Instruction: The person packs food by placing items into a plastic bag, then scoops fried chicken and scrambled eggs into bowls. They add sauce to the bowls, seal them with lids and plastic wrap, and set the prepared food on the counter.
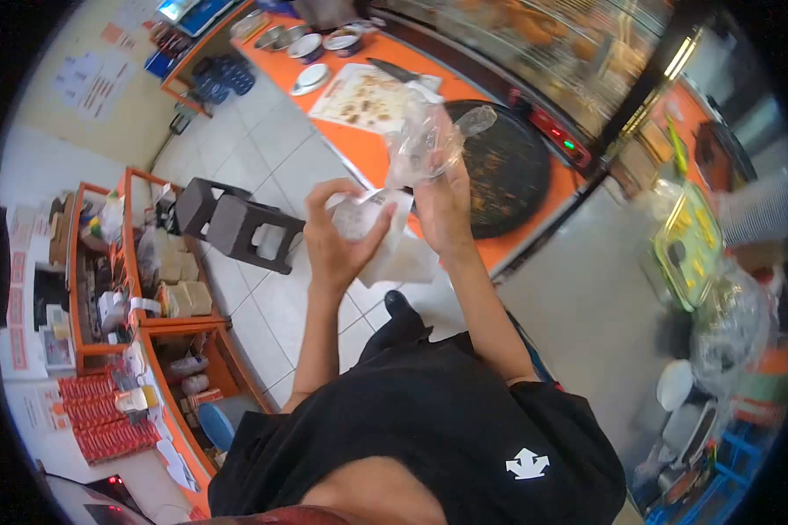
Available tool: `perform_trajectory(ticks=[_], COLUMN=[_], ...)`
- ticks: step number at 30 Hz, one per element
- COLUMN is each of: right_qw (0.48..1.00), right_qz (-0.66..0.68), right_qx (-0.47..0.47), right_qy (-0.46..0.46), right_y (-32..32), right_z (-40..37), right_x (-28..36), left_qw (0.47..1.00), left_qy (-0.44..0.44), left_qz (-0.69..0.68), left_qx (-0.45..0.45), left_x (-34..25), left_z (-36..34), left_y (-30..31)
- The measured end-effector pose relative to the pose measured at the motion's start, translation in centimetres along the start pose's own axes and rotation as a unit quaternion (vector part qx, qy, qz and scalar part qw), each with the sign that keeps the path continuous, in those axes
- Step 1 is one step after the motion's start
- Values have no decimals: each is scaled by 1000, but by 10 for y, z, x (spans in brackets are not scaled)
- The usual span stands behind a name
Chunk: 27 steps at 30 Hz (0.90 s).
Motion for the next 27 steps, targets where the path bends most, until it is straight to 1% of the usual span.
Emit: perform_trajectory(ticks=[2,3,4,6,7,8,9,10,11,12,13,14,15,16,17,18,19,20,22,23,24,26,27], right_qw=[992,992,993,992,994,994,979,936,932,934,944,954,988,989,993,988,978,978,985,984,984,985,991], right_qz=[-32,-23,-19,-19,-19,-21,135,286,276,271,246,221,99,98,-5,-62,-118,-116,21,24,23,85,52], right_qx=[85,88,68,27,24,27,-30,-89,-114,-118,-104,-87,7,6,81,123,162,162,91,59,50,-109,-90], right_qy=[-85,-87,-98,-120,-107,-106,-149,-187,-204,-201,-194,-186,-115,-112,-85,-72,-56,-57,-144,-167,-169,-102,-80], right_y=[-32,-49,-62,-84,-90,-93,-92,-93,-93,-93,-91,-89,-92,-91,-97,-109,-122,-117,-98,-93,-91,-77,-90], right_z=[-8,-11,-16,-21,-14,-1,10,19,28,34,42,50,59,64,69,78,87,94,113,123,136,176,192], right_x=[-52,-75,-97,-135,-153,-166,-181,-194,-204,-218,-232,-246,-259,-274,-282,-292,-301,-315,-355,-365,-375,-385,-384], left_qw=[980,990,991,988,988,990,991,992,992,990,991,993,986,986,993,994,992,992,986,989,989,989,988], left_qy=[-46,0,7,35,35,23,12,14,52,88,86,72,56,55,70,85,87,88,63,40,41,8,3], left_qz=[-85,-9,23,59,57,77,96,92,98,104,100,24,-52,-54,-4,47,75,77,151,140,141,131,127], left_qx=[-175,-141,-130,-138,-141,-118,-91,-87,-61,-34,-30,-89,-148,-147,-95,-45,-52,-53,-30,-24,-15,74,85], left_x=[31,42,59,102,119,134,148,162,180,199,206,207,210,212,215,223,234,246,266,265,273,288,294], left_z=[2,10,21,38,45,51,56,60,66,74,82,93,106,123,144,165,188,207,250,268,279,298,307], left_y=[42,47,50,67,77,83,86,89,88,87,87,96,104,101,89,77,72,67,51,51,49,34,28])
Point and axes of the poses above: each hand's wrist, its own z-axis towards the middle knuckle, its own y-axis out of the back of the hand, x = y × z, the point moved 7 cm from there along z, towards the middle knuckle, and after that the axes turned 15 degrees about y, right-handed, at the moved point
